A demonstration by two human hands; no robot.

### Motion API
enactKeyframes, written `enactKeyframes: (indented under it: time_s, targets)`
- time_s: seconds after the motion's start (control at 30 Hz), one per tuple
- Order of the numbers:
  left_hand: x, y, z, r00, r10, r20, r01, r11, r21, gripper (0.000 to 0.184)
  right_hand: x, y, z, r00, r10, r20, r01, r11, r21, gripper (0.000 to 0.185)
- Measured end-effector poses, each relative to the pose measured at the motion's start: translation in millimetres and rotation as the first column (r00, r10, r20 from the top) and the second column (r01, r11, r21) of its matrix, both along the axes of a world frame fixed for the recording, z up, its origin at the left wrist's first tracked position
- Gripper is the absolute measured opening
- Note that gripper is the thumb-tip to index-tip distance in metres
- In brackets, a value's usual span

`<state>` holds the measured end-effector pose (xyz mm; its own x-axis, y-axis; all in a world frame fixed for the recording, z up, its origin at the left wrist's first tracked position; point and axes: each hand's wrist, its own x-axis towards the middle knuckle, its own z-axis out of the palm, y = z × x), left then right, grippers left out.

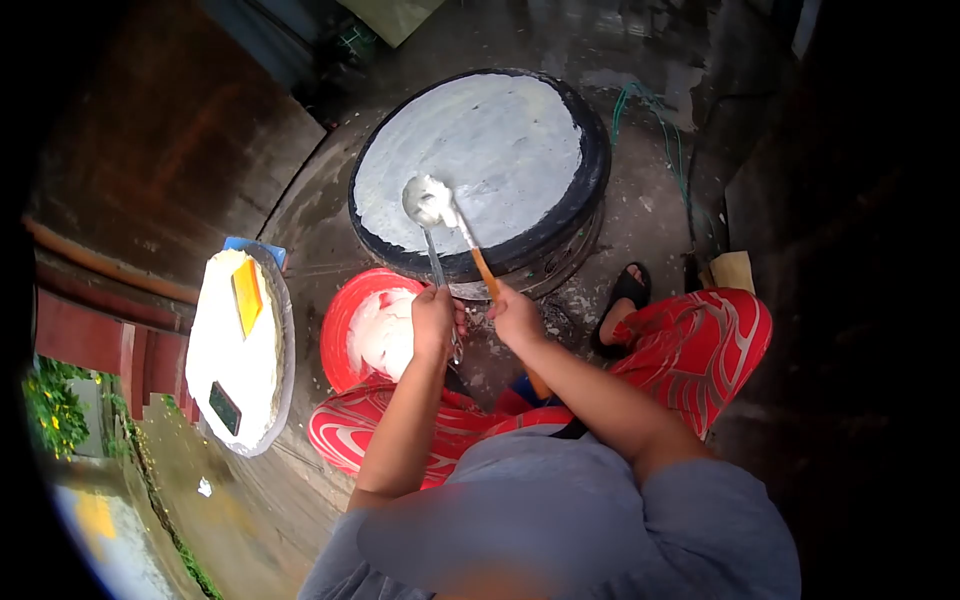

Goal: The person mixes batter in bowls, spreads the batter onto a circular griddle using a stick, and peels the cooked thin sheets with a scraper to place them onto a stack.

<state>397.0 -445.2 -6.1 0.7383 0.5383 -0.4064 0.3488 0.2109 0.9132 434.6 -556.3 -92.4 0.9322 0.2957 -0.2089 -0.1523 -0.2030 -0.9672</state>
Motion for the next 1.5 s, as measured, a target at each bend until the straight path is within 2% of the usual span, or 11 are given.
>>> enactKeyframes:
  time_s: [0.13,0.23,0.37,0.4,0.63,0.7,0.87,1.07,1.3,1.37,1.5]
  targets:
    - [-8,2,27,0.983,0.152,0.101,-0.095,0.899,-0.428,0.022,1,-13,48,0.994,0.071,-0.088,-0.062,0.993,0.101,0.04]
    - [-28,28,47,0.901,0.315,0.298,0.219,0.262,-0.94,0.033,21,-29,31,0.919,0.025,0.394,-0.053,0.997,0.061,0.036]
    - [-42,33,85,0.8,0.48,0.359,0.5,-0.205,-0.841,0.038,67,-54,48,0.984,-0.173,0.028,0.174,0.985,-0.014,0.033]
    - [-43,36,91,0.782,0.512,0.355,0.523,-0.23,-0.821,0.038,89,-55,5,0.891,-0.223,0.395,0.274,0.959,-0.077,0.032]
    - [-73,75,120,0.648,0.596,0.474,0.664,-0.138,-0.735,0.04,-2,-39,35,0.71,0.679,0.186,-0.651,0.734,-0.193,0.025]
    - [-92,97,124,0.64,0.582,0.502,0.624,-0.013,-0.781,0.041,8,-48,52,0.743,0.601,-0.295,-0.617,0.785,0.047,0.029]
    - [-155,152,106,0.704,0.525,0.478,0.481,0.143,-0.865,0.041,43,-92,54,0.836,0.414,-0.36,-0.413,0.907,0.084,0.029]
    - [-210,204,30,0.832,0.536,0.141,0.099,0.106,-0.989,0.039,43,-111,33,0.939,0.303,0.162,-0.185,0.844,-0.504,0.037]
    - [-237,252,-113,0.84,0.508,0.189,0.08,0.228,-0.97,0.019,-12,-72,20,0.579,0.645,0.499,-0.575,0.757,-0.311,0.036]
    - [-224,241,-116,0.861,0.469,0.197,0.084,0.25,-0.964,0.019,0,-73,55,0.767,0.561,-0.311,-0.589,0.808,0.005,0.032]
    - [-171,174,-56,0.763,0.606,-0.222,-0.623,0.602,-0.499,0.023,30,-97,67,0.908,0.276,-0.316,-0.255,0.961,0.106,0.034]
